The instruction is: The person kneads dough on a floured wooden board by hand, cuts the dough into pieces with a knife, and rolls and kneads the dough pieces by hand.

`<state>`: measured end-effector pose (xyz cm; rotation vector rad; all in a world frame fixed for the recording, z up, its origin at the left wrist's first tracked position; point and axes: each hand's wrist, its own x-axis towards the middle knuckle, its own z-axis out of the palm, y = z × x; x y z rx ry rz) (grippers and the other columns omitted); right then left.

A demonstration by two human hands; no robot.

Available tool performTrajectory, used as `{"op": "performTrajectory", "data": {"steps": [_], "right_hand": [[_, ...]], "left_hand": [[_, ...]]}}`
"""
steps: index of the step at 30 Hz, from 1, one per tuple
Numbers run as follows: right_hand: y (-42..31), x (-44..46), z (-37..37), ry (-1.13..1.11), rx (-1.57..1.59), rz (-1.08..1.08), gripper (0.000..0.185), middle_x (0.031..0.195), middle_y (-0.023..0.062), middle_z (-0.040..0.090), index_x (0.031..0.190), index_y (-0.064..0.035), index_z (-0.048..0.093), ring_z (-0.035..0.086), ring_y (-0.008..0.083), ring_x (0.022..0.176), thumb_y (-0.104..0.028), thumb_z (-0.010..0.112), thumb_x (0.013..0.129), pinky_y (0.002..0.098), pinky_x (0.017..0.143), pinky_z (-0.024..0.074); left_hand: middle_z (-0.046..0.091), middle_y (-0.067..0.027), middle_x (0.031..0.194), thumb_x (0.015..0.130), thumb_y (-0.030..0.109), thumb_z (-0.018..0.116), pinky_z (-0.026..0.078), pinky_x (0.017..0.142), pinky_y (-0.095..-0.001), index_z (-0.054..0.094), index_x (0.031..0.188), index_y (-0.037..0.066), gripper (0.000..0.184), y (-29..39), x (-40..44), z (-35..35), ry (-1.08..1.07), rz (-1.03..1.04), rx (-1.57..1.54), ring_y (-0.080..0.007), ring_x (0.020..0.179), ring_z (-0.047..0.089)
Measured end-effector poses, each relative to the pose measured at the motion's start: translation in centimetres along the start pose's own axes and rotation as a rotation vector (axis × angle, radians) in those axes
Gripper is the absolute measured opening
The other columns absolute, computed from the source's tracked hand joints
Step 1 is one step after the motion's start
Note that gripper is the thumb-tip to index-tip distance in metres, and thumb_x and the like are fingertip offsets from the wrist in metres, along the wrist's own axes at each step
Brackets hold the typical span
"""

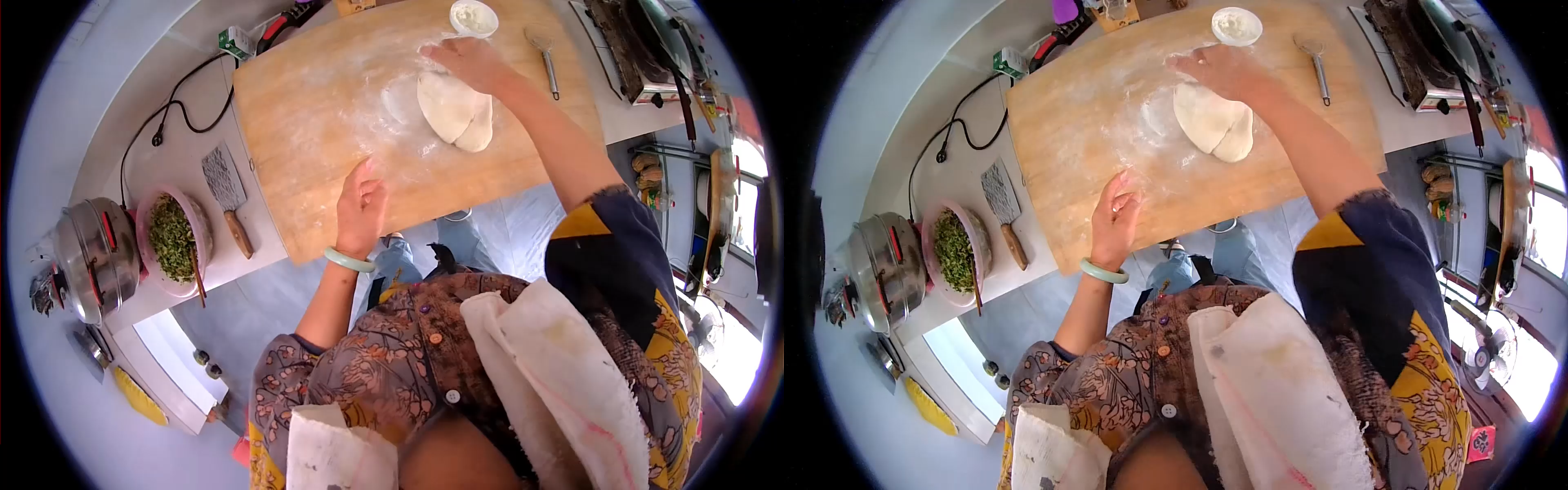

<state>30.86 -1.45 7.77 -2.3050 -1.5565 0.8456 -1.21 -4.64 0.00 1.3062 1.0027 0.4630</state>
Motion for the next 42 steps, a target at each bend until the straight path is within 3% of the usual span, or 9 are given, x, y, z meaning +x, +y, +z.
{"op": "performTrajectory", "data": {"steps": [4,7,11,23,26,29,32,39,42], "right_hand": [[-2.6,-4.1,0.0,-0.068,-0.221,-0.004,0.059,0.119,0.0169,0.063,0.110,-0.0090,0.070,0.061,0.0377,0.110,-0.062,0.053,0.091,0.0508,0.095,0.0469],[-0.2,-5.3,3.2,0.134,-0.332,-0.346,0.048,0.112,0.0131,0.064,0.099,-0.0078,0.070,0.060,0.0324,0.102,-0.054,0.060,0.091,0.0441,0.092,0.0465],[1.0,-8.9,4.6,0.056,-0.258,-0.412,0.043,0.121,0.0138,0.061,0.114,-0.0112,0.067,0.057,0.0334,0.114,-0.045,0.066,0.087,0.0478,0.095,0.0446],[2.0,-10.6,10.9,0.439,-0.409,-0.452,0.037,0.121,0.0096,0.061,0.114,-0.0170,0.066,0.056,0.0316,0.115,-0.034,0.072,0.081,0.0465,0.102,0.0419],[2.9,-6.0,9.8,0.398,-0.357,-0.385,0.035,0.118,0.0089,0.063,0.112,-0.0163,0.066,0.058,0.0314,0.112,-0.035,0.070,0.083,0.0466,0.101,0.0422],[3.7,-1.2,8.7,0.380,-0.308,-0.325,0.036,0.116,0.0091,0.065,0.112,-0.0148,0.067,0.059,0.0311,0.111,-0.039,0.067,0.085,0.0470,0.099,0.0434],[4.0,2.2,7.1,0.298,-0.247,-0.227,0.039,0.113,0.0102,0.065,0.111,-0.0106,0.066,0.059,0.0318,0.111,-0.040,0.066,0.086,0.0461,0.097,0.0439],[5.9,5.2,5.6,0.239,0.008,-0.175,0.050,0.109,0.0138,0.067,0.115,-0.0077,0.066,0.062,0.0315,0.107,-0.049,0.062,0.088,0.0426,0.096,0.0463],[6.4,5.3,5.1,0.112,0.273,-0.050,0.053,0.108,0.0148,0.068,0.115,-0.0075,0.068,0.062,0.0307,0.108,-0.054,0.057,0.091,0.0415,0.096,0.0466]], "left_hand": [[0.061,-0.0153,0.128,0.096,0.012,0.062,0.050,0.091,-0.0311,0.051,0.136,-0.004,0.044,-1.0,-1.6,-0.3,-0.034,0.036,0.038,-0.0187,0.106,0.062],[0.063,-0.0153,0.126,0.097,0.013,0.062,0.050,0.091,-0.0299,0.052,0.135,-0.004,0.043,-1.7,-2.4,-0.5,-0.065,0.052,0.075,-0.0180,0.105,0.063],[0.064,-0.0140,0.124,0.097,0.013,0.062,0.049,0.093,-0.0284,0.053,0.133,-0.004,0.041,-1.9,-3.4,-0.7,-0.061,0.040,0.030,-0.0164,0.106,0.062],[0.066,-0.0128,0.121,0.098,0.011,0.061,0.048,0.097,-0.0284,0.058,0.129,-0.004,0.035,-4.7,-4.1,-4.6,0.101,-0.118,-0.166,-0.0189,0.109,0.063],[0.064,-0.0163,0.124,0.093,0.012,0.063,0.046,0.103,-0.0371,0.058,0.129,-0.002,0.039,-4.0,-3.4,-2.6,0.097,0.034,0.230,-0.0290,0.115,0.061],[0.058,-0.0192,0.132,0.091,0.017,0.066,0.040,0.109,-0.0452,0.055,0.132,-0.004,0.048,-1.4,-1.0,0.6,-0.131,0.506,0.829,-0.0313,0.126,0.054],[0.050,-0.0201,0.142,0.084,0.028,0.071,0.031,0.115,-0.0497,0.051,0.136,-0.005,0.065,-0.9,1.4,3.6,-0.470,0.754,0.897,-0.0362,0.136,0.043],[0.041,-0.0182,0.151,0.078,0.045,0.072,0.026,0.118,-0.0491,0.041,0.145,-0.003,0.088,-0.8,10.0,1.9,-0.707,0.988,1.072,-0.0331,0.143,0.035],[0.038,-0.0181,0.154,0.083,0.049,0.068,0.022,0.120,-0.0485,0.034,0.150,0.000,0.089,0.7,13.8,0.2,-0.622,0.852,1.201,-0.0334,0.146,0.031]]}}
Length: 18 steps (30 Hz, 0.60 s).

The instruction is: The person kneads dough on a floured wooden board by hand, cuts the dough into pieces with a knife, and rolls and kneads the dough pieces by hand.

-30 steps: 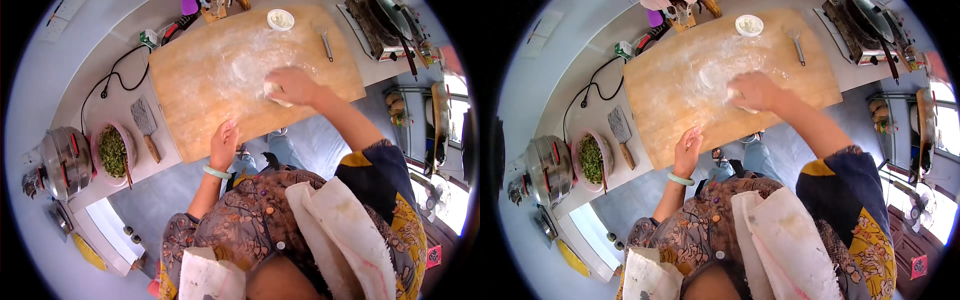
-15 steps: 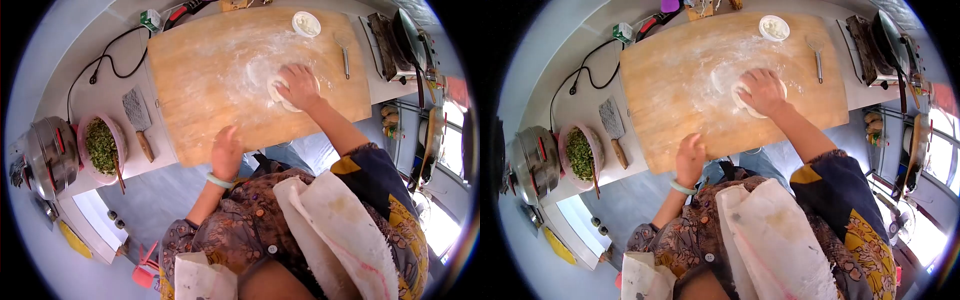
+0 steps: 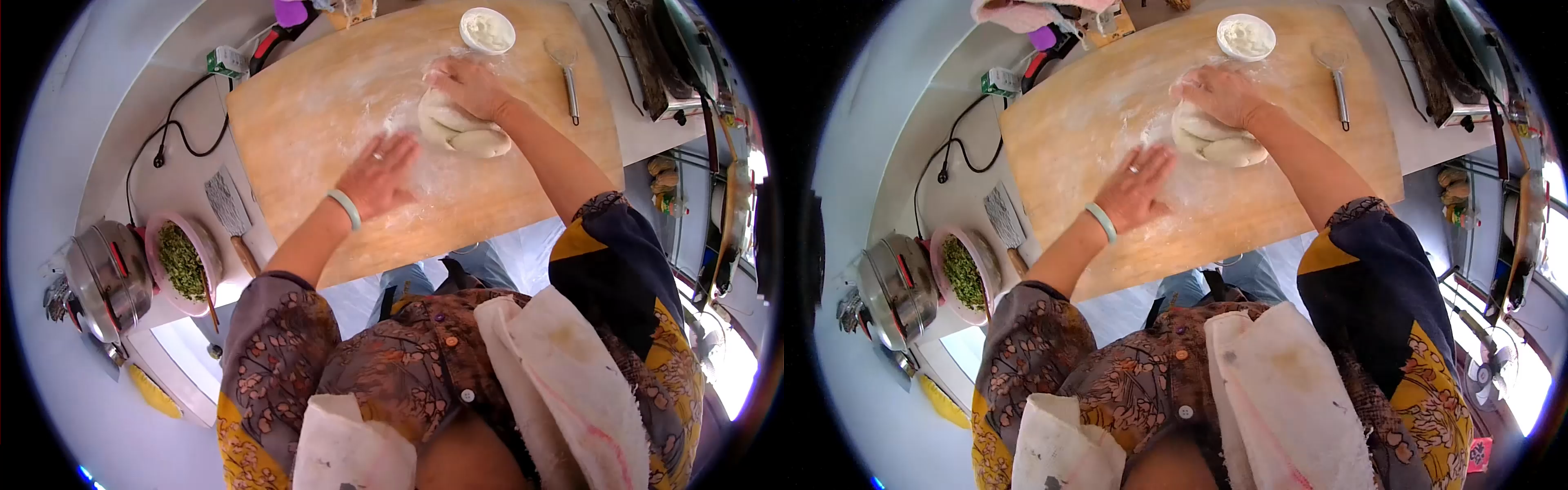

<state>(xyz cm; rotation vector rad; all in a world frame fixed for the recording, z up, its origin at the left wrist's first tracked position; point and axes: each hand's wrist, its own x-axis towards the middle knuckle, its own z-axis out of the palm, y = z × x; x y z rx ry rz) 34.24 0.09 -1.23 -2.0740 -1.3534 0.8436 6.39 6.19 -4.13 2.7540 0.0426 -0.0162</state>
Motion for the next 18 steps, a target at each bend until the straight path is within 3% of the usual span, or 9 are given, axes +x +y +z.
{"op": "performTrajectory", "data": {"steps": [1,4,7,8,11,13,16,18], "right_hand": [[-0.1,0.2,-0.2,-0.053,0.107,0.075,0.055,0.108,0.0151,0.069,0.115,-0.0075,0.069,0.062,0.0304,0.108,-0.055,0.055,0.091,0.0412,0.096,0.0465],[0.0,-0.5,0.4,0.037,-0.021,-0.023,0.053,0.104,0.0151,0.069,0.107,-0.0058,0.070,0.062,0.0320,0.104,-0.053,0.051,0.094,0.0437,0.094,0.0462],[1.0,-1.1,2.6,0.124,-0.525,-0.245,0.050,0.102,0.0163,0.068,0.104,-0.0042,0.070,0.061,0.0356,0.099,-0.049,0.049,0.096,0.0466,0.091,0.0461],[1.3,-1.6,2.7,0.085,-0.476,-0.201,0.049,0.102,0.0175,0.068,0.103,-0.0033,0.069,0.061,0.0367,0.099,-0.048,0.049,0.096,0.0472,0.091,0.0461],[-4.1,-6.2,0.5,-0.021,-0.330,-0.080,0.046,0.099,0.0208,0.066,0.101,-0.0007,0.066,0.059,0.0397,0.097,-0.044,0.050,0.097,0.0492,0.089,0.0461],[-5.1,-9.3,0.5,0.072,-0.257,-0.189,0.039,0.096,0.0213,0.064,0.099,0.0006,0.065,0.059,0.0402,0.094,-0.037,0.055,0.096,0.0490,0.084,0.0471],[-6.6,-12.1,-0.3,0.076,-0.151,-0.215,0.029,0.096,0.0203,0.065,0.099,0.0000,0.064,0.060,0.0409,0.092,-0.027,0.060,0.093,0.0466,0.081,0.0484],[-6.9,-12.8,1.0,0.179,-0.208,-0.093,0.027,0.102,0.0197,0.065,0.101,-0.0007,0.065,0.060,0.0401,0.096,-0.026,0.060,0.093,0.0465,0.084,0.0479]], "left_hand": [[0.038,-0.0178,0.154,0.085,0.050,0.066,0.021,0.120,-0.0482,0.034,0.150,0.000,0.089,-1.2,0.6,-0.6,-0.011,-0.055,0.046,-0.0335,0.146,0.031],[0.036,-0.0184,0.155,0.088,0.050,0.064,0.018,0.121,-0.0493,0.030,0.152,0.002,0.088,-4.0,3.1,-2.3,0.006,-0.219,0.206,-0.0334,0.147,0.028],[0.036,-0.0201,0.155,0.088,0.049,0.064,0.016,0.121,-0.0505,0.029,0.153,0.001,0.088,-4.2,4.4,-1.4,0.141,-0.283,0.210,-0.0354,0.148,0.025],[0.035,-0.0217,0.154,0.087,0.047,0.064,0.016,0.121,-0.0513,0.032,0.151,0.001,0.085,-3.2,4.5,-0.7,0.168,-0.347,0.188,-0.0383,0.147,0.025],[0.036,-0.0228,0.154,0.087,0.042,0.063,0.018,0.120,-0.0516,0.039,0.147,-0.001,0.077,0.1,2.5,-0.4,0.058,-0.153,0.065,-0.0410,0.146,0.027],[0.037,-0.0240,0.153,0.088,0.037,0.063,0.020,0.119,-0.0520,0.046,0.141,-0.001,0.068,2.6,-0.6,1.3,0.073,-0.039,-0.026,-0.0394,0.145,0.030],[0.044,-0.0255,0.147,0.087,0.028,0.064,0.029,0.116,-0.0497,0.051,0.136,-0.002,0.059,4.5,-4.1,0.4,0.075,-0.016,-0.109,-0.0390,0.139,0.039],[0.048,-0.0253,0.143,0.086,0.021,0.065,0.034,0.113,-0.0474,0.052,0.136,-0.002,0.056,5.3,-5.6,0.9,0.173,-0.163,-0.375,-0.0393,0.135,0.045]]}}
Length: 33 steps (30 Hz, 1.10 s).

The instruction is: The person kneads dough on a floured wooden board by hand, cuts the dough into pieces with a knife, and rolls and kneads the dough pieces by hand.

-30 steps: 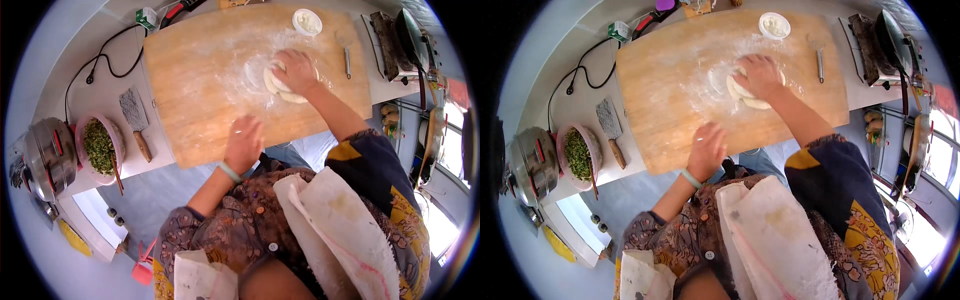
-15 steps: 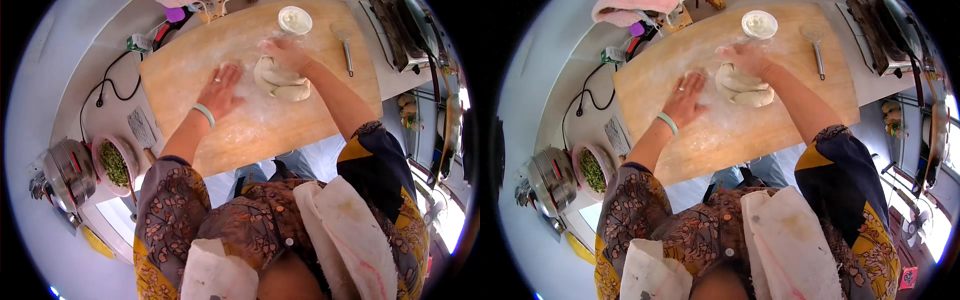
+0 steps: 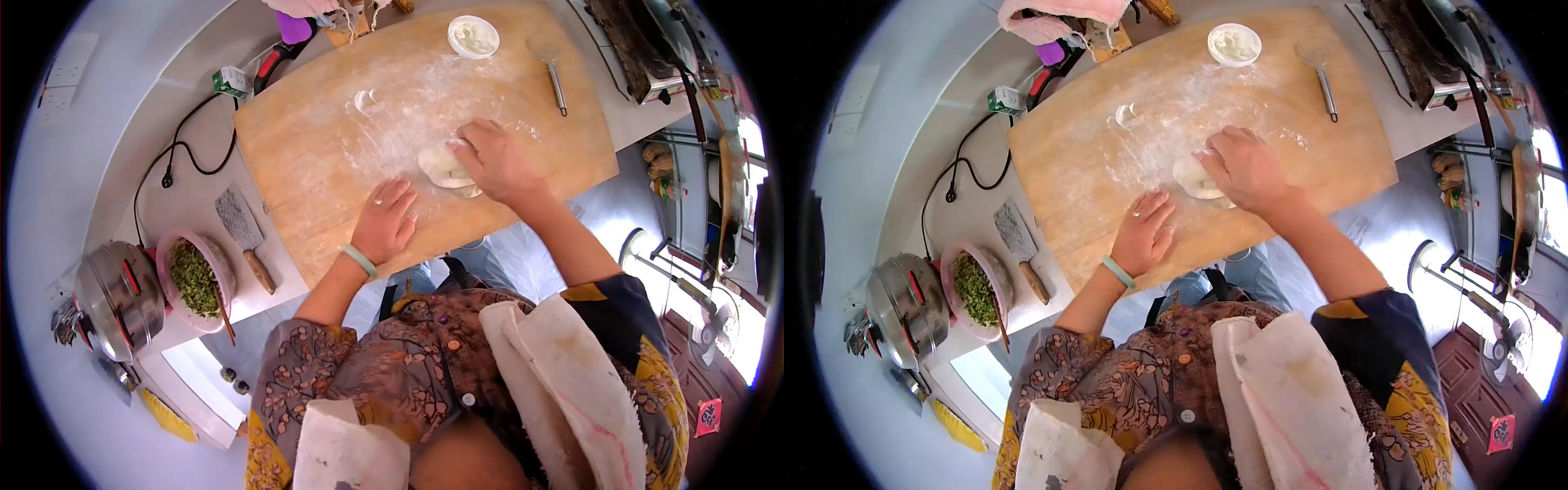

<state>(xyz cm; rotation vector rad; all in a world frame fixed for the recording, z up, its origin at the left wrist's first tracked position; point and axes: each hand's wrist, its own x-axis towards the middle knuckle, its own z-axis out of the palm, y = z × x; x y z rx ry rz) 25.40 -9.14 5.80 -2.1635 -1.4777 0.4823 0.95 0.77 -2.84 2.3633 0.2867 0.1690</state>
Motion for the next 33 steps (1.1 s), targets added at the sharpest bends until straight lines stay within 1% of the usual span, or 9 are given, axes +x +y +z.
{"op": "performTrajectory", "data": {"steps": [4,7,10,14,19,20,23,30,33], "right_hand": [[-0.7,-2.1,3.0,0.240,-0.120,-0.103,0.029,0.117,0.0188,0.063,0.111,-0.0035,0.066,0.059,0.0386,0.108,-0.023,0.062,0.090,0.0490,0.093,0.0448],[-1.4,-4.1,3.6,0.124,-0.146,-0.119,0.045,0.129,0.0141,0.060,0.125,-0.0099,0.063,0.052,0.0347,0.123,-0.028,0.064,0.085,0.0520,0.105,0.0370],[0.4,-5.2,6.1,0.057,-0.276,-0.110,0.058,0.143,0.0144,0.050,0.138,-0.0122,0.053,0.043,0.0351,0.133,-0.033,0.062,0.084,0.0527,0.114,0.0277],[1.4,-4.5,6.1,-0.080,-0.436,-0.213,0.063,0.146,0.0154,0.045,0.141,-0.0115,0.048,0.038,0.0351,0.138,-0.038,0.060,0.085,0.0533,0.115,0.0259],[4.6,-0.9,5.6,-0.188,-0.306,-0.199,0.071,0.153,0.0140,0.038,0.148,-0.0142,0.041,0.032,0.0335,0.143,-0.041,0.058,0.084,0.0530,0.119,0.0179],[5.6,0.0,5.9,-0.081,-0.306,-0.243,0.068,0.150,0.0132,0.040,0.146,-0.0136,0.043,0.034,0.0335,0.141,-0.041,0.058,0.085,0.0527,0.117,0.0209],[5.5,4.5,4.2,-0.257,-0.335,-0.122,0.064,0.147,0.0119,0.044,0.142,-0.0126,0.045,0.039,0.0333,0.136,-0.042,0.057,0.086,0.0524,0.113,0.0267],[7.2,9.5,4.3,-0.020,-0.219,0.038,0.063,0.144,0.0100,0.046,0.139,-0.0203,0.047,0.044,0.0340,0.131,-0.042,0.067,0.083,0.0525,0.104,0.0361],[7.6,9.2,6.0,0.084,-0.334,-0.019,0.056,0.133,0.0135,0.057,0.134,-0.0182,0.054,0.054,0.0334,0.121,-0.042,0.066,0.084,0.0490,0.099,0.0434]], "left_hand": [[0.055,-0.0249,0.136,0.085,0.012,0.065,0.043,0.107,-0.0436,0.054,0.134,-0.002,0.053,2.7,1.6,-0.4,0.475,-0.144,-0.343,-0.0408,0.127,0.053],[0.055,-0.0234,0.136,0.088,0.018,0.063,0.038,0.111,-0.0451,0.055,0.134,-0.002,0.051,6.6,5.1,-2.5,0.508,-0.073,-0.400,-0.0383,0.129,0.051],[0.053,-0.0215,0.136,0.088,0.021,0.061,0.036,0.110,-0.0481,0.058,0.132,0.001,0.048,8.4,8.1,-0.9,0.225,0.047,-0.249,-0.0389,0.130,0.048],[0.048,-0.0174,0.141,0.091,0.036,0.055,0.025,0.113,-0.0575,0.061,0.130,0.010,0.048,7.8,8.0,4.2,0.440,0.066,0.057,-0.0395,0.135,0.039],[0.050,-0.0164,0.141,0.091,0.039,0.053,0.022,0.114,-0.0567,0.059,0.132,0.012,0.049,5.1,12.0,4.5,0.385,-0.030,0.126,-0.0378,0.136,0.038],[0.050,-0.0162,0.140,0.092,0.039,0.052,0.023,0.114,-0.0567,0.060,0.131,0.013,0.048,4.7,13.4,3.9,0.368,-0.053,0.138,-0.0371,0.136,0.038],[0.055,-0.0149,0.136,0.093,0.037,0.052,0.028,0.112,-0.0535,0.061,0.128,0.015,0.043,3.4,17.2,1.6,0.347,-0.097,0.155,-0.0344,0.132,0.046],[0.057,-0.0162,0.136,0.091,0.045,0.056,0.033,0.111,-0.0484,0.055,0.134,0.011,0.055,0.5,22.8,0.0,0.282,-0.219,0.045,-0.0325,0.128,0.051],[0.058,-0.0196,0.136,0.093,0.053,0.055,0.036,0.111,-0.0443,0.054,0.137,0.007,0.064,-0.7,23.1,-0.1,0.207,-0.260,-0.069,-0.0357,0.128,0.052]]}}
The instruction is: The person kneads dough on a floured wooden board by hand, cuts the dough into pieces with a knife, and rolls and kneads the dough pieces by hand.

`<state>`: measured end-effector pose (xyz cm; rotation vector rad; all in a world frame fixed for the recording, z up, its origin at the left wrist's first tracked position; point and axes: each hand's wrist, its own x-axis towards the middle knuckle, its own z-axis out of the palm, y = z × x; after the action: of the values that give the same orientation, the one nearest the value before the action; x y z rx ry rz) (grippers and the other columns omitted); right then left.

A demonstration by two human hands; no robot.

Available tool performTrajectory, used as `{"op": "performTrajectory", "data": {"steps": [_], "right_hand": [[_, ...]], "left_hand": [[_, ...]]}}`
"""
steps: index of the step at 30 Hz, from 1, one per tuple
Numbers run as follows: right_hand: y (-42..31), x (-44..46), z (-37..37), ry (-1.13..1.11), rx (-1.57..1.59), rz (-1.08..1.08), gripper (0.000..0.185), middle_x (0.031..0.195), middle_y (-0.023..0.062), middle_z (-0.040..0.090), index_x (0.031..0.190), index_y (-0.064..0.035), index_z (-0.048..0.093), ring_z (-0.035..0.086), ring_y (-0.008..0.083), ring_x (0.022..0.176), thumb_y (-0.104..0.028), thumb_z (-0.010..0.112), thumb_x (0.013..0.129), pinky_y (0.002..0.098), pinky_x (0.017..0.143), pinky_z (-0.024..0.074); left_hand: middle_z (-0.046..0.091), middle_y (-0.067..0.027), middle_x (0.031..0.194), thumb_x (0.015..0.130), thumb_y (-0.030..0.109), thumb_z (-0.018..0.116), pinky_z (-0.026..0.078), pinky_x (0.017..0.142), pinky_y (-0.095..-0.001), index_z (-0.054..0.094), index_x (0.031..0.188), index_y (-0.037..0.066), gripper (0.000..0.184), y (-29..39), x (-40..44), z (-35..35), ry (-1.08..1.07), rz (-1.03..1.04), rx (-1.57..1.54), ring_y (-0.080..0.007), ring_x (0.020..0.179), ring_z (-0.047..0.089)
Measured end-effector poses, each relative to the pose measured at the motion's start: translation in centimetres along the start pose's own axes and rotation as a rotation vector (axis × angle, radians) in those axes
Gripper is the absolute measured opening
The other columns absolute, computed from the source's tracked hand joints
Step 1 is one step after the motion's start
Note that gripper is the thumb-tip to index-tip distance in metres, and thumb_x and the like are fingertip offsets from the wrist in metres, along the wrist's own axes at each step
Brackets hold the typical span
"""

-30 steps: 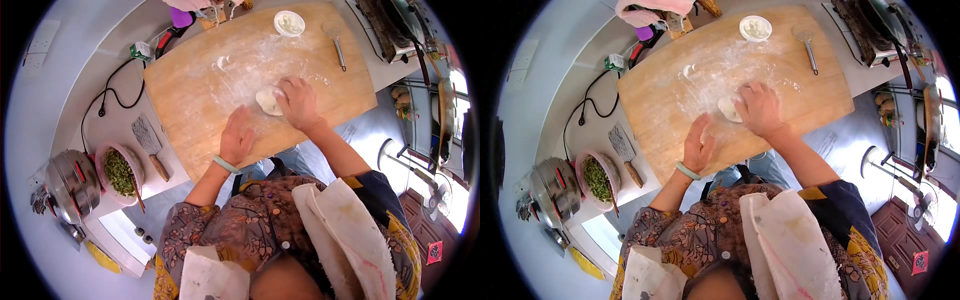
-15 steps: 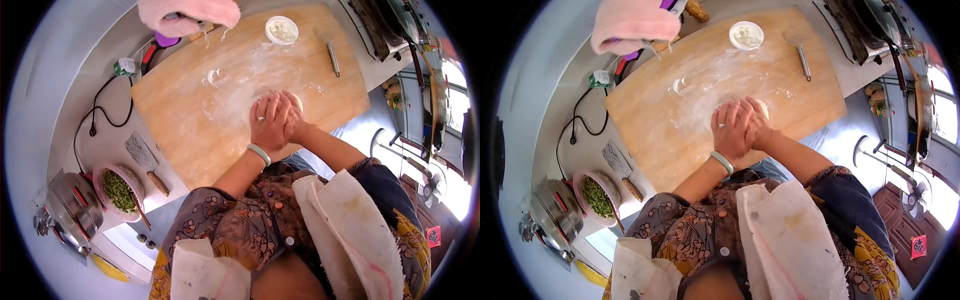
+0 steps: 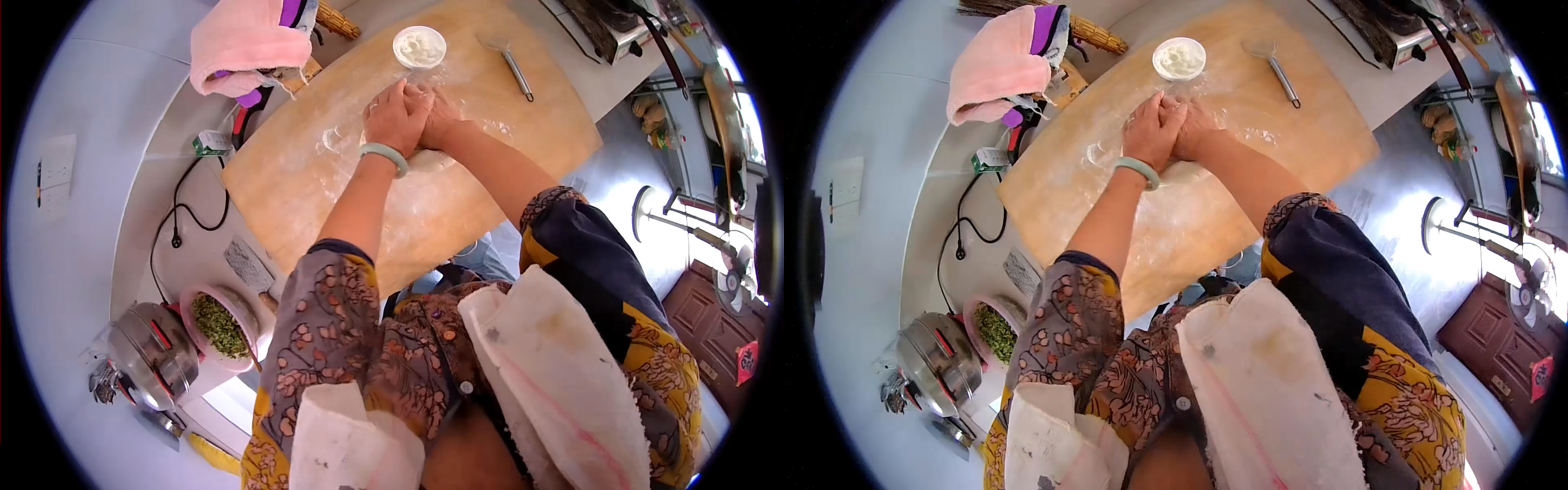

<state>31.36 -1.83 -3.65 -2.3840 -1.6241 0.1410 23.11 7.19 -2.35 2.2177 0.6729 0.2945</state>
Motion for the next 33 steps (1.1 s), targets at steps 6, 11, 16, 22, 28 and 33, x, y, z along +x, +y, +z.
{"op": "performTrajectory", "data": {"steps": [6,11,16,22,28,33], "right_hand": [[-1.9,-2.0,-6.1,-0.196,0.356,0.005,0.033,0.096,0.0175,0.071,0.111,-0.0140,0.068,0.068,0.0330,0.095,-0.034,0.063,0.085,0.0435,0.079,0.0541],[-6.9,-9.3,-3.2,-0.057,0.095,-0.079,0.040,0.118,0.0124,0.066,0.120,-0.0115,0.061,0.059,0.0304,0.116,-0.030,0.060,0.085,0.0458,0.094,0.0459],[-9.0,-13.0,-0.6,0.045,0.047,-0.134,0.046,0.137,0.0128,0.054,0.132,-0.0124,0.055,0.045,0.0299,0.133,-0.031,0.052,0.090,0.0478,0.113,0.0311],[-5.8,-7.7,-0.6,-0.087,0.131,-0.123,0.054,0.136,0.0105,0.053,0.135,-0.0121,0.053,0.045,0.0291,0.132,-0.035,0.059,0.086,0.0501,0.115,0.0276],[-3.1,-1.1,-1.6,-0.298,0.051,-0.130,0.051,0.125,0.0102,0.062,0.123,-0.0106,0.059,0.051,0.0290,0.122,-0.034,0.068,0.078,0.0438,0.104,0.0371],[-2.0,1.0,0.4,-0.036,0.121,-0.127,0.042,0.116,0.0118,0.066,0.114,-0.0102,0.064,0.058,0.0302,0.115,-0.034,0.069,0.079,0.0458,0.094,0.0446]], "left_hand": [[0.060,-0.0246,0.127,0.095,0.043,0.060,0.043,0.104,-0.0382,0.058,0.129,-0.004,0.057,4.9,-4.4,-5.4,-0.184,-0.141,-0.518,-0.0379,0.118,0.059],[0.058,-0.0230,0.127,0.093,0.035,0.058,0.037,0.108,-0.0465,0.061,0.124,0.000,0.046,4.2,-13.1,-1.9,0.191,0.229,0.025,-0.0403,0.122,0.052],[0.043,-0.0242,0.146,0.092,0.036,0.054,0.023,0.115,-0.0548,0.055,0.134,0.005,0.052,2.2,-19.1,0.8,0.230,0.227,0.048,-0.0451,0.138,0.033],[0.044,-0.0240,0.144,0.092,0.036,0.053,0.021,0.115,-0.0539,0.055,0.133,0.006,0.051,0.9,-13.2,0.7,0.232,0.209,0.107,-0.0434,0.136,0.036],[0.055,-0.0216,0.134,0.094,0.036,0.052,0.029,0.110,-0.0526,0.057,0.129,0.009,0.044,-0.3,-6.2,0.5,0.281,0.180,0.183,-0.0394,0.125,0.050],[0.056,-0.0190,0.137,0.093,0.049,0.055,0.032,0.113,-0.0474,0.058,0.132,0.006,0.057,-0.3,-2.4,-0.1,0.209,-0.035,0.080,-0.0359,0.128,0.051]]}}
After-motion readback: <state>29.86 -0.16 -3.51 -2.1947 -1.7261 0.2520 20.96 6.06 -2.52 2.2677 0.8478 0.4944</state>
